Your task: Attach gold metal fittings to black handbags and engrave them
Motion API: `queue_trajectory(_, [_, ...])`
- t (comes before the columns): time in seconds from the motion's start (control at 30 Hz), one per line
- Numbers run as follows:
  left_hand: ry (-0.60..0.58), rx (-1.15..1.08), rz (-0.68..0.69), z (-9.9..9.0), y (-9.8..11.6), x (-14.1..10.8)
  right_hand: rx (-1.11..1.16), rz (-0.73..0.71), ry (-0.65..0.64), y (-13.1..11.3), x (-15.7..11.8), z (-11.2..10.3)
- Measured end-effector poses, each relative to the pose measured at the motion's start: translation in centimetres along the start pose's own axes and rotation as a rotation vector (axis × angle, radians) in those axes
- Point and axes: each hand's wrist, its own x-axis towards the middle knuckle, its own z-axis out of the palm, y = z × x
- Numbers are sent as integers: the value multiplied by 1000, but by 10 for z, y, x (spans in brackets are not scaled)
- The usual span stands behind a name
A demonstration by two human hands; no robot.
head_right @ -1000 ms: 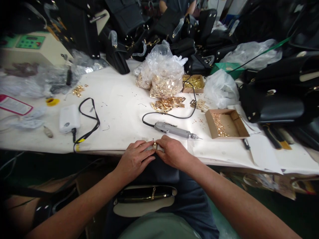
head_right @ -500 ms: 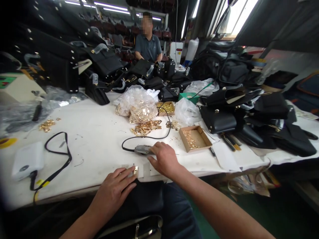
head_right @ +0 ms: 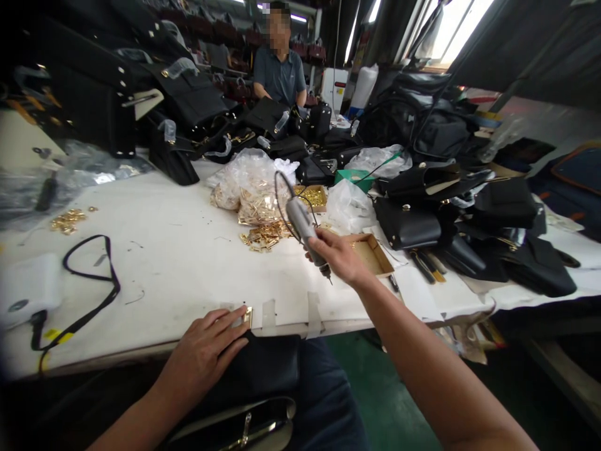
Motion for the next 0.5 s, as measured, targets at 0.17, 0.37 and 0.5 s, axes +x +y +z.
queue_trajectory(0.17, [-18, 15, 2, 1, 0, -1, 455, 35, 298, 17, 26, -14])
queue_trajectory(0.37, [-35, 6, -12, 0, 2, -2, 166, -2, 637, 35, 43, 5])
queue_trajectory(0.5, [-33, -5, -21, -2, 3, -1, 71, -32, 649, 36, 47, 10])
